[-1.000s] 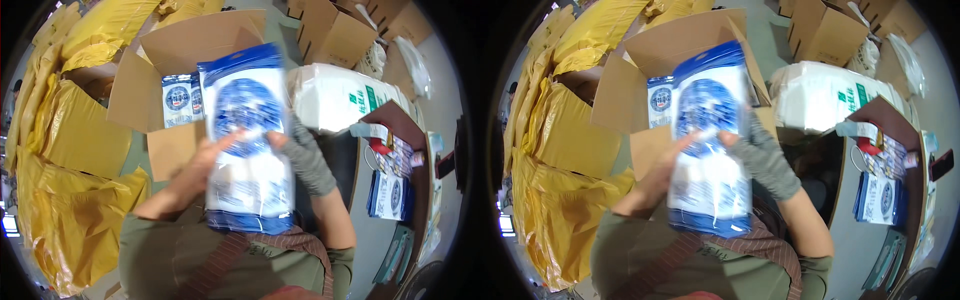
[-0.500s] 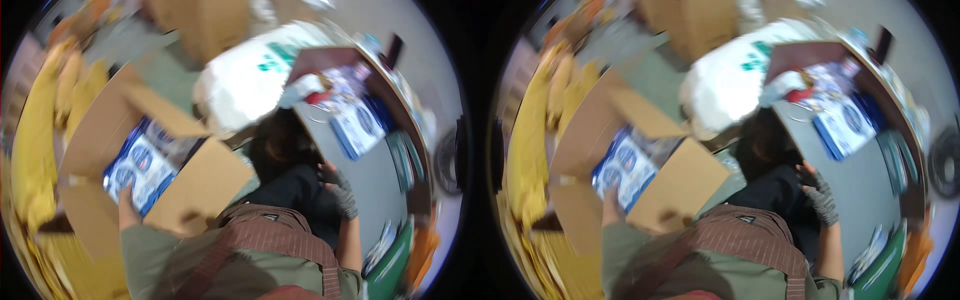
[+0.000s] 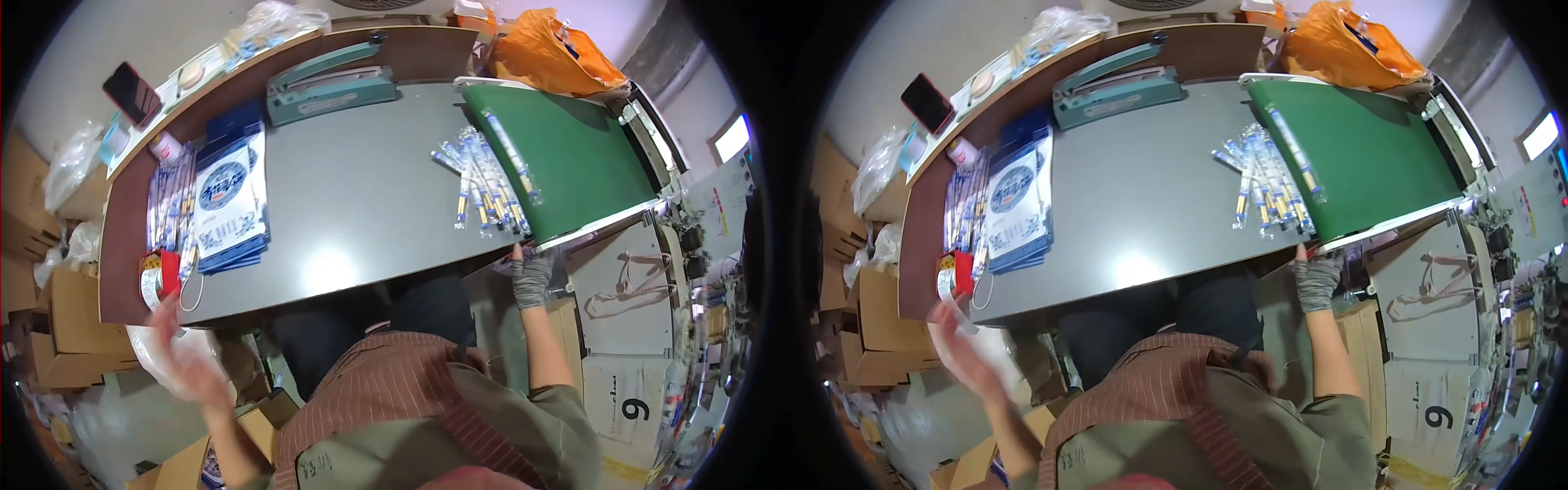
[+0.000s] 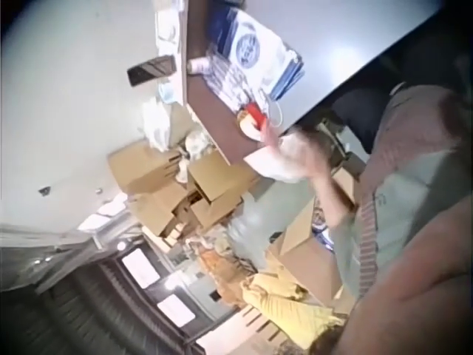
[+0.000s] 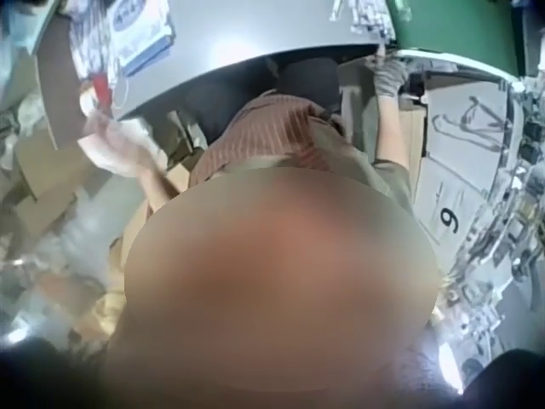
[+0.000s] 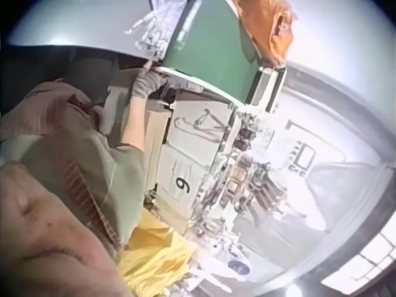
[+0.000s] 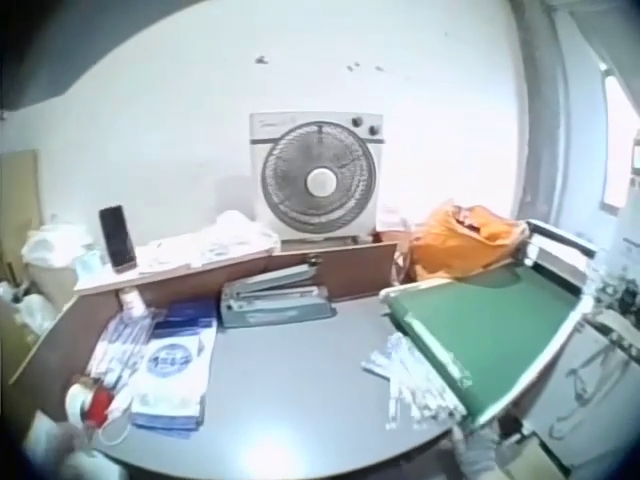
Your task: Packaging bundles of incense sticks into plastic bags and then placing them into a shipping box.
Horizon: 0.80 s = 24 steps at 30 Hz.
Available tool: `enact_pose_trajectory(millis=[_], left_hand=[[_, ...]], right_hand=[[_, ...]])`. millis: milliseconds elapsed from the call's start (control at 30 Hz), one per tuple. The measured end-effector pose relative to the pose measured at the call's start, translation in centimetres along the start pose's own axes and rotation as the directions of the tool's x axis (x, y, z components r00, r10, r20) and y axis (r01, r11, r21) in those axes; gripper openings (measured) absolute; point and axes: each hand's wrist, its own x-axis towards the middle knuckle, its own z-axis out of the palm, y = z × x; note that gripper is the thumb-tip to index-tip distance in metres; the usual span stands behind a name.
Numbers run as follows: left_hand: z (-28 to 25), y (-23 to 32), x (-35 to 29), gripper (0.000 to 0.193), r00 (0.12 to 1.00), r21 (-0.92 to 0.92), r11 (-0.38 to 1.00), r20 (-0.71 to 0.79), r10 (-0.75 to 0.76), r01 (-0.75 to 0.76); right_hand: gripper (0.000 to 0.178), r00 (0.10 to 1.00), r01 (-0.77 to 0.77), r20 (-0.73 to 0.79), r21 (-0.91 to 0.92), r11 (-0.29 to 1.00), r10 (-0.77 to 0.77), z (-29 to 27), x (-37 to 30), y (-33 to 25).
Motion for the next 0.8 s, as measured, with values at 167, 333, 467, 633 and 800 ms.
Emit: enact_pose_trajectory(millis=[167,333,467,633,800], left_hand=[[30.5,1.7,-1.7,0.080,0.562,-0.167,0.860,0.812,-0.157,0.482],[46.4,6.4,1.4,0.106,0.699,-0.132,0.902,0.681,-0.219,0.412],[46.1,4.8,2.6,0.100,0.692,-0.377,0.759,0.710,-0.131,0.531],[36.6,-3.4,5.0,0.096,0.634,-0.025,0.913,0.727,-0.264,0.408],[33.0,-6.1,6.8,0.092,0.729,0.003,0.958,0.648,-0.221,0.288]], right_hand=[[0.063,0.870,-0.172,0.494,0.304,0.937,0.000,2.2,4.1,-1.4],[0.088,0.857,-0.169,0.498,0.511,0.843,-0.130,2.8,9.4,-7.3],[0.073,0.748,-0.049,0.572,0.554,0.831,-0.337,2.2,10.4,-11.8],[0.061,0.626,-0.001,0.433,0.832,0.554,-0.649,4.8,8.8,-13.6],[0.073,0.889,-0.285,0.420,0.188,0.940,0.186,10.2,11.4,-5.9]])
